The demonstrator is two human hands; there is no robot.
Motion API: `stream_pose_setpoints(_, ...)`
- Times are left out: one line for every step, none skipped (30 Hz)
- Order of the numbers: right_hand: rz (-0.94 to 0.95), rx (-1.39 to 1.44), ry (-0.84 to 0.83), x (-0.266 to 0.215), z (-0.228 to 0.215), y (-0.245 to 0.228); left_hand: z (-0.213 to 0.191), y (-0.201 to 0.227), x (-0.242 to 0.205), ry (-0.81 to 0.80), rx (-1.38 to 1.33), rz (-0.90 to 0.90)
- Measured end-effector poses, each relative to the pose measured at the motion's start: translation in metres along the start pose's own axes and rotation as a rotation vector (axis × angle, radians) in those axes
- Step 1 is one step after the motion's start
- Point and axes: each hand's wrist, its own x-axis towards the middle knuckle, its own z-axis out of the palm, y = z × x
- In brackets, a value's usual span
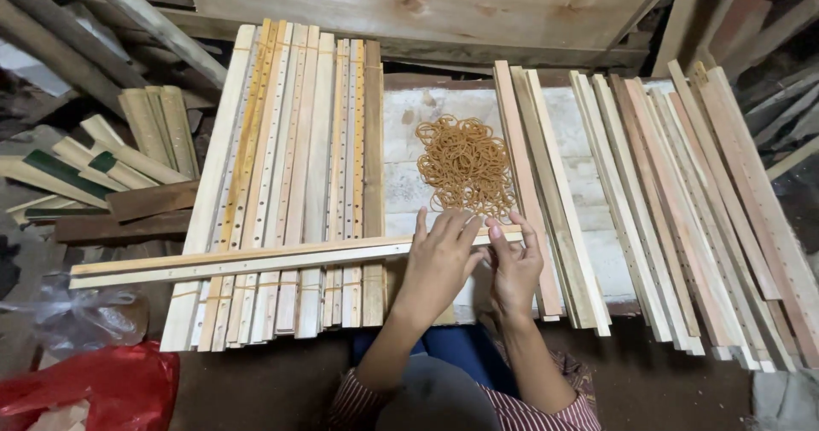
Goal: Sorting and inspecting wooden slats for assembly or bundling
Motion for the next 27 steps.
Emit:
stream_pose_setpoints(-0.003,-0.003,0.009,0.001,-0.003,0.001,0.014,-0.006,-0.001,-0.003,-0.008,0.005)
stream_pose_setpoints(0.004,0.002,-0.004,0.001,-0.006,0.002,0.027,-0.012,-0.002,-0.002,0.053,0.003)
stream_pose_setpoints(0.015,0.006,-0.018,0.000,-0.009,0.004,0.041,-0.017,-0.005,-0.004,0.115,-0.003)
stream_pose_setpoints(0.015,0.002,-0.011,0.003,-0.012,0.005,0.037,-0.014,-0.004,-0.008,0.108,-0.001)
stream_pose_setpoints(0.015,0.015,-0.039,0.005,-0.014,0.008,0.032,-0.012,-0.003,-0.009,0.086,0.007)
stream_pose_setpoints(0.016,0.028,-0.067,0.006,-0.017,0.010,0.026,-0.009,-0.003,-0.011,0.064,0.015)
stream_pose_setpoints(0.017,0.026,-0.071,0.004,-0.015,0.004,0.021,-0.007,-0.002,-0.009,0.064,0.011)
stream_pose_setpoints(0.008,0.005,-0.104,0.001,-0.014,-0.001,0.016,-0.004,-0.001,-0.015,0.054,0.010)
stream_pose_setpoints(0.000,-0.015,-0.136,-0.002,-0.013,-0.006,0.010,-0.002,-0.001,-0.022,0.044,0.010)
stream_pose_setpoints(0.003,-0.016,-0.139,-0.002,-0.014,-0.007,0.008,-0.001,0.000,-0.023,0.045,0.006)
stream_pose_setpoints(0.001,-0.039,-0.164,-0.003,-0.016,-0.008,0.007,0.000,0.000,-0.017,0.041,0.011)
stream_pose_setpoints(0.000,-0.061,-0.189,-0.003,-0.018,-0.010,0.006,0.001,0.001,-0.011,0.037,0.015)
stream_pose_setpoints(0.000,-0.062,-0.192,-0.002,-0.020,-0.011,0.006,0.001,0.000,-0.010,0.038,0.014)
stream_pose_setpoints(-0.015,-0.103,-0.219,-0.001,-0.022,-0.013,0.006,0.001,0.000,-0.010,0.028,0.028)
stream_pose_setpoints(-0.030,-0.143,-0.246,0.000,-0.023,-0.015,0.005,0.000,-0.001,-0.010,0.019,0.043)
stream_pose_setpoints(-0.030,-0.142,-0.247,0.000,-0.020,-0.029,0.003,-0.001,0.001,-0.010,0.020,0.043)
stream_pose_setpoints(0.027,-0.124,-0.302,-0.003,-0.017,-0.042,0.001,0.000,0.001,-0.021,-0.024,0.024)
stream_pose_setpoints(0.084,-0.105,-0.358,-0.005,-0.015,-0.055,-0.001,0.000,0.001,-0.031,-0.068,0.006)
stream_pose_setpoints(0.088,-0.106,-0.357,0.008,-0.026,-0.048,0.000,-0.001,0.000,-0.034,-0.068,0.003)
stream_pose_setpoints(0.091,-0.124,-0.395,0.021,-0.037,-0.040,0.002,-0.003,-0.001,-0.046,-0.057,0.005)
stream_pose_setpoints(0.089,-0.142,-0.436,0.037,-0.046,-0.034,0.004,-0.004,0.000,-0.053,-0.044,0.009)
stream_pose_setpoints(0.088,-0.143,-0.439,0.041,-0.046,-0.035,0.004,-0.003,0.003,-0.050,-0.043,0.007)
stream_pose_setpoints(0.076,-0.201,-0.454,0.043,-0.047,-0.034,0.004,-0.001,0.004,-0.071,-0.048,0.010)
stream_pose_setpoints(0.064,-0.259,-0.470,0.045,-0.048,-0.033,0.005,0.001,0.006,-0.092,-0.053,0.013)
stream_pose_setpoints(0.066,-0.258,-0.470,0.039,-0.043,-0.043,0.008,0.001,0.004,-0.093,-0.052,0.013)
stream_pose_setpoints(0.044,-0.299,-0.447,0.033,-0.037,-0.053,0.012,0.000,0.003,-0.098,-0.032,0.010)
stream_pose_setpoints(0.020,-0.338,-0.423,0.028,-0.030,-0.063,0.015,-0.001,0.003,-0.101,-0.011,0.009)
